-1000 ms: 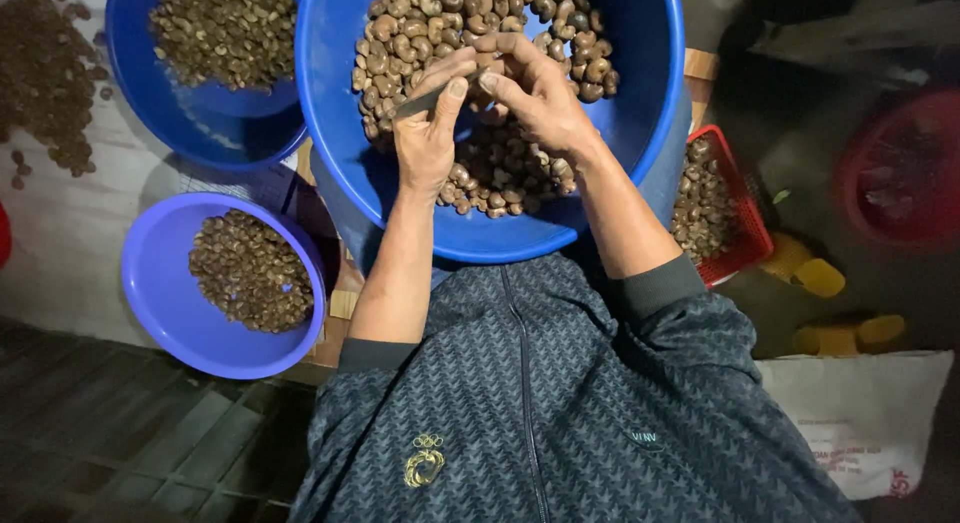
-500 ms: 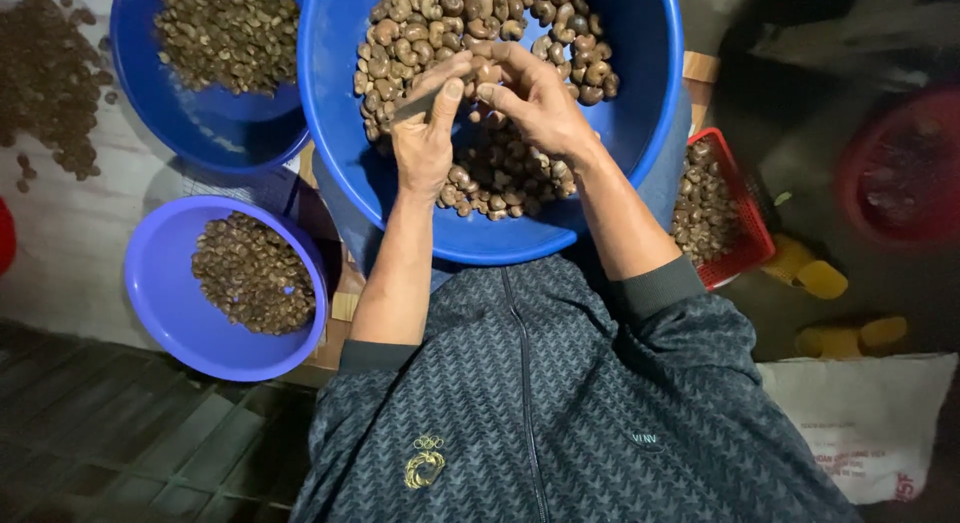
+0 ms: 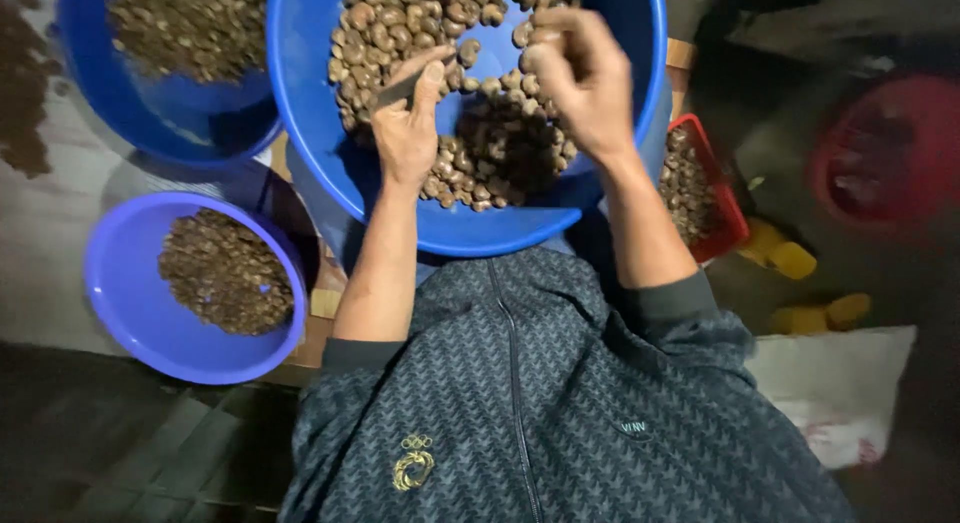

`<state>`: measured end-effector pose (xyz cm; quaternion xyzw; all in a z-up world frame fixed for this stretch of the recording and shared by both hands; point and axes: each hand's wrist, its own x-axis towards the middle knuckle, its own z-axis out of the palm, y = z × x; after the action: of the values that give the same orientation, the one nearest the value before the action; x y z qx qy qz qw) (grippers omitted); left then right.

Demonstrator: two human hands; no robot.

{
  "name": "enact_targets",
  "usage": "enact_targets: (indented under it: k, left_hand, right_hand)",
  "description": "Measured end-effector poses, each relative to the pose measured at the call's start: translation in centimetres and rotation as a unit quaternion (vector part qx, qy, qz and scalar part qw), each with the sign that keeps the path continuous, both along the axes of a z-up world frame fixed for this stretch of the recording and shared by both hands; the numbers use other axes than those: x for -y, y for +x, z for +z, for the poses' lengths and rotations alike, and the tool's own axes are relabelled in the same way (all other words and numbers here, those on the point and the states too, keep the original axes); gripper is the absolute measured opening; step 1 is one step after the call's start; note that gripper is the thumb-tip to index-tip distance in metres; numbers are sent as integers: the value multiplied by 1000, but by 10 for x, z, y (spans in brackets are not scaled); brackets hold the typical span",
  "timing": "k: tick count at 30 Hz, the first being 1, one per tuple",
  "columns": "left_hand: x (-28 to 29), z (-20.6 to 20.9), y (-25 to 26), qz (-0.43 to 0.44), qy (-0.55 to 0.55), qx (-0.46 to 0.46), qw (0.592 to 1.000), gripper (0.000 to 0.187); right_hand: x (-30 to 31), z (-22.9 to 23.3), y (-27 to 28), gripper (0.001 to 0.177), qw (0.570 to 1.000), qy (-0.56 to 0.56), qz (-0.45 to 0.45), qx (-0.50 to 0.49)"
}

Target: A person sits on the floor and uses a small knife to peel the outer layer off nuts one by one over a large blue plastic bowl.

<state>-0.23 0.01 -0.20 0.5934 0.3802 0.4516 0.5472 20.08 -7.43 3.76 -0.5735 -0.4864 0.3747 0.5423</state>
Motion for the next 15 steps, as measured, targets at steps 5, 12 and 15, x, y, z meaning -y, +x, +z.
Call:
enact_targets:
  k: [5, 12, 15]
  left_hand:
    - [2, -12, 3, 7, 11, -11, 1000, 19]
    - [2, -16, 4, -10, 19, -2, 1000, 20]
    - [2, -27, 2, -11, 22, -14, 1000, 20]
  right_hand:
    - [68, 5, 57, 24, 980, 36, -179, 79]
    - [165, -83, 121, 22, 952, -141, -212, 171]
    - [197, -110, 130, 26, 922, -196, -205, 263]
